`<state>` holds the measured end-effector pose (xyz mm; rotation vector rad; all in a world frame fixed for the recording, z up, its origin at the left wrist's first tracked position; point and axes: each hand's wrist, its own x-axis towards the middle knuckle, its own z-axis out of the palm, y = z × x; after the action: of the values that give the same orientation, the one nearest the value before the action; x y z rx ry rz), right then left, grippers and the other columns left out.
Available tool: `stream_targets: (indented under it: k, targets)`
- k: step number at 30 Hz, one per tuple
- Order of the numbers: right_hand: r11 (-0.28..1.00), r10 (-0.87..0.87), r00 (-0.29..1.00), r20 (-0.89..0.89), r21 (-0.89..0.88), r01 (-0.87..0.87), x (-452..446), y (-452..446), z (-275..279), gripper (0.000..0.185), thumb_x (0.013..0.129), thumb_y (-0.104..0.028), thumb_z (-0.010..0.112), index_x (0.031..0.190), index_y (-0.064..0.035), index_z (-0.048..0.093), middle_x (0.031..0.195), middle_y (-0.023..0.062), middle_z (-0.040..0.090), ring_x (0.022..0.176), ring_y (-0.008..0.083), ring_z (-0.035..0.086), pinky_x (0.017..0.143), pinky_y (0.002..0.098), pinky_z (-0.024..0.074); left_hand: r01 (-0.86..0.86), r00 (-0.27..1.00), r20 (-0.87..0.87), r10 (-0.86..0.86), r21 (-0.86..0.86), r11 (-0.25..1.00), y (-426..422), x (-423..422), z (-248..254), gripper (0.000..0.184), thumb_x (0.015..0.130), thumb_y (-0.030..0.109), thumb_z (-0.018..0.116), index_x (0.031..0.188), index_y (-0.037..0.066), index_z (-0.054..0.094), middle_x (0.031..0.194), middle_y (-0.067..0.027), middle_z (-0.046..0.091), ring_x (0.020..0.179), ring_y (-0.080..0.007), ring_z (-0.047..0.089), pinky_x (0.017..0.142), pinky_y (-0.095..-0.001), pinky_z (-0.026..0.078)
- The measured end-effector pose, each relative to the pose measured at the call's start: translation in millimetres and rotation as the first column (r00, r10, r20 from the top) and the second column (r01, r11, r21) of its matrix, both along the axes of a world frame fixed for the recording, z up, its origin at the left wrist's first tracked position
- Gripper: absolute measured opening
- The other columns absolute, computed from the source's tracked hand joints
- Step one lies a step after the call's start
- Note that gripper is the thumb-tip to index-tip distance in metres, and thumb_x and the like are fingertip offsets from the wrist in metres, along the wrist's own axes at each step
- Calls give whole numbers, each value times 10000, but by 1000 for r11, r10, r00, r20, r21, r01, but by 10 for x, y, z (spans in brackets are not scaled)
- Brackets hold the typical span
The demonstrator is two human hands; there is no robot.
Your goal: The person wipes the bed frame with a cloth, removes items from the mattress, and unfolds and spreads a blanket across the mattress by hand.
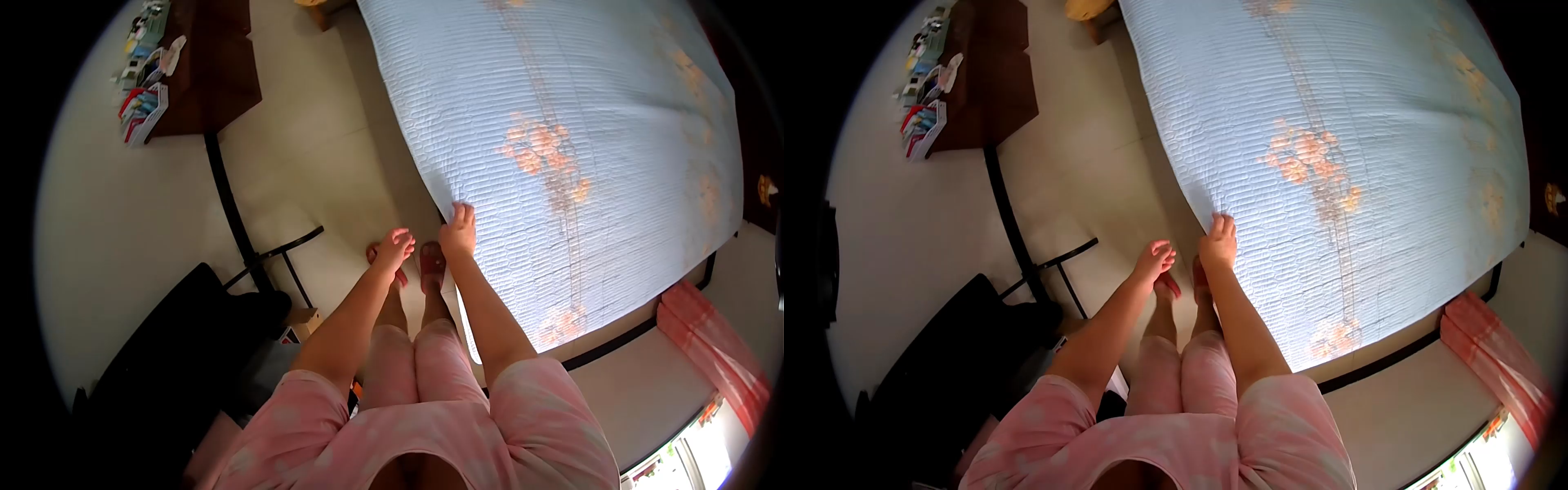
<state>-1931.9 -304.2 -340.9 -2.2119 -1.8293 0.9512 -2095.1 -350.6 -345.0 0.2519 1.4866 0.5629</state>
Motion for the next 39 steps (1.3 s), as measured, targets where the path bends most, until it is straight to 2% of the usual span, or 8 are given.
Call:
stream_targets:
  k: [5, 7, 10, 13, 18, 26, 31, 39]
  targets:
    - [966, -242, 966, -92, -111, 231, 30, -255, 207, 115, 798, -173, 524, 858, -80, 494, 811, 116, 539, 753, 328, 544, 662, 434, 446, 146, 955, -282, -94, 170, 975, 716, 521, 37, 465, 792, 294, 615, 1124, 18, 442, 967, -98, 575, 798, -220, 568, 718, -341, 456]
    - [982, -107, 977, -185, 136, 134, -61, -336, 226, 90, 793, -144, 532, 846, -86, 488, 811, 115, 532, 767, 323, 542, 649, 421, 449, 287, 872, -470, -134, 269, 919, 1018, 537, -48, 465, 752, 288, 645, 1080, 16, 459, 964, -118, 584, 815, -263, 577, 726, -366, 455]
    - [975, -140, 968, -207, 142, 171, -124, -396, 164, 91, 788, -125, 541, 841, -86, 479, 813, 107, 529, 761, 315, 543, 639, 410, 454, 373, 803, -588, -99, 365, 853, 1187, 406, -202, 418, 672, 188, 664, 993, -4, 478, 878, -174, 601, 818, -315, 587, 714, -374, 455]
    - [992, -125, 980, -154, -18, 124, -165, -366, 15, 181, 764, -123, 575, 924, -75, 505, 905, 107, 554, 841, 318, 550, 730, 400, 458, 592, 649, -658, -381, 123, 796, 1196, 230, -380, 369, 713, 135, 608, 1020, -21, 474, 950, -204, 571, 871, -320, 572, 753, -371, 449]
    - [963, -86, 991, -104, -265, 56, -120, -113, 58, 316, 791, -127, 531, 1105, -120, 496, 1062, 124, 544, 1002, 305, 513, 826, 399, 436, 303, 935, -203, -289, 41, 952, 1122, -239, -487, 572, 781, 198, 593, 1256, 67, 301, 875, -78, 551, 746, -148, 555, 604, -319, 459]
    - [928, -93, 986, -135, -370, 37, -399, 673, 358, 347, 826, -168, 481, 1169, -117, 453, 1141, 127, 513, 996, 329, 524, 844, 425, 432, 280, 944, -198, -265, 50, 959, 1876, -1379, 509, 605, 783, 199, 608, 1279, 86, 282, 1007, -76, 526, 882, -155, 554, 768, -321, 435]
    - [983, 36, 989, -141, -175, -61, -957, 1385, 623, 397, 819, -190, 511, 1194, -118, 400, 1152, 130, 486, 1049, 319, 482, 858, 425, 420, 90, 968, -241, -67, 86, 992, 2510, -1903, 914, 632, 779, 186, 609, 1295, 100, 255, 1040, -76, 526, 882, -153, 555, 767, -320, 438]
    - [1000, 13, 988, -152, 24, -9, -1635, 3191, 622, 459, 764, -148, 597, 1176, -111, 396, 1115, 130, 460, 1025, 326, 474, 834, 420, 436, 105, 966, -245, -78, 100, 989, 3737, -2303, 667, 614, 794, 187, 600, 1285, 89, 247, 1037, -72, 530, 852, -132, 548, 756, -294, 437]
